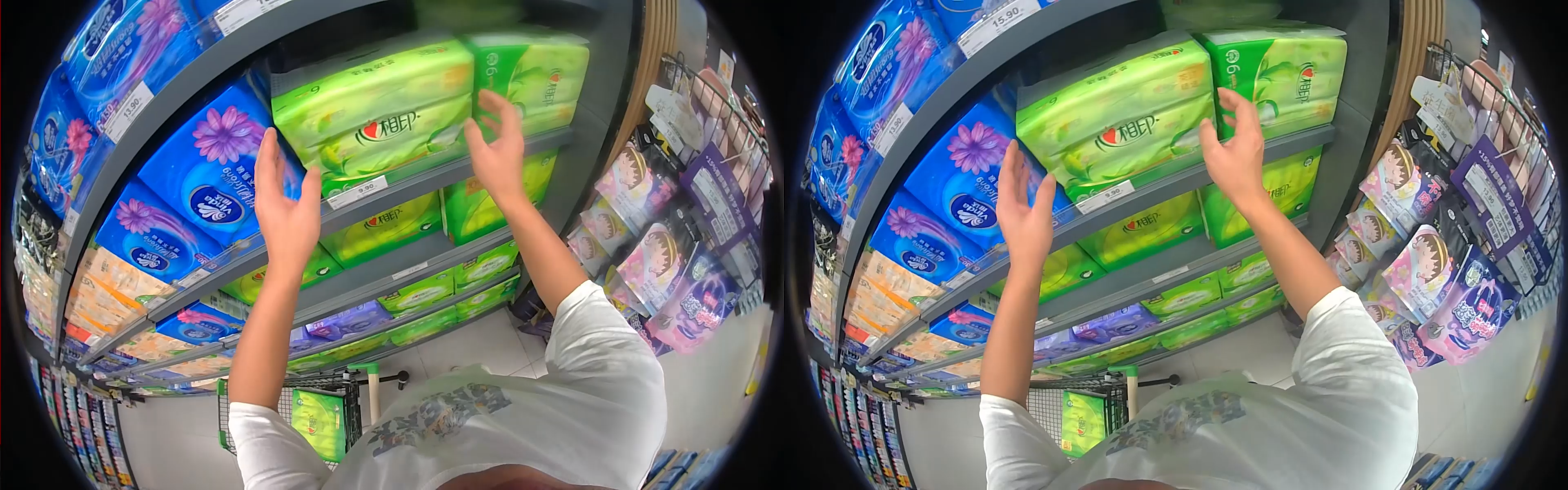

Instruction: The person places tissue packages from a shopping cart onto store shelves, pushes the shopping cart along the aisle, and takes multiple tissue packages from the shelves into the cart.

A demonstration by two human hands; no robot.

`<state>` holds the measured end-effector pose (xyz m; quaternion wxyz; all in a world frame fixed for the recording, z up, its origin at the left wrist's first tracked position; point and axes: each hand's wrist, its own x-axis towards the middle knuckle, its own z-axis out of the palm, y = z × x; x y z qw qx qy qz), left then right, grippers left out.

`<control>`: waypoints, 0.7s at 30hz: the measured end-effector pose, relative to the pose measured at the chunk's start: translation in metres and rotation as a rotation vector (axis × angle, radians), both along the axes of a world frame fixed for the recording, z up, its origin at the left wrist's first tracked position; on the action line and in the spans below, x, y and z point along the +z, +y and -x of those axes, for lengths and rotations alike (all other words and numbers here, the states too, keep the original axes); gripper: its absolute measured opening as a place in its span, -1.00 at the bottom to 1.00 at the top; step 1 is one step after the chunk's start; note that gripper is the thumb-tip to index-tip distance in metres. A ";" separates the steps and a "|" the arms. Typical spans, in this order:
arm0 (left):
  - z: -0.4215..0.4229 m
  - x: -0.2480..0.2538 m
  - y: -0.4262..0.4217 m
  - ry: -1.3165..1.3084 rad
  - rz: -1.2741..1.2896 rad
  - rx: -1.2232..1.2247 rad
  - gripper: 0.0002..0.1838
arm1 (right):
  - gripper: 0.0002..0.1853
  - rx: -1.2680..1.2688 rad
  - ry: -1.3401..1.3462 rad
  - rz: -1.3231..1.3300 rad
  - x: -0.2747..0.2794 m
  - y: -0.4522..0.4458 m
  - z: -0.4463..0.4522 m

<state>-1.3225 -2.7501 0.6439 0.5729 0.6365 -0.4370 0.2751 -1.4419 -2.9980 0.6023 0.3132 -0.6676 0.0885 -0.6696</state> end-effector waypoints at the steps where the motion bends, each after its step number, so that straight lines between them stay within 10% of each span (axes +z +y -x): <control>1: -0.005 -0.001 -0.011 -0.002 0.002 0.000 -0.37 | -0.49 0.070 0.047 -0.045 -0.003 -0.005 -0.002; 12: -0.024 0.025 -0.042 0.791 -0.074 -0.253 -0.45 | -0.17 0.369 0.329 -0.260 0.003 -0.019 -0.016; 21: 0.005 0.017 -0.024 0.438 0.044 -0.182 -0.51 | -0.19 0.400 0.047 -0.176 0.013 0.004 0.011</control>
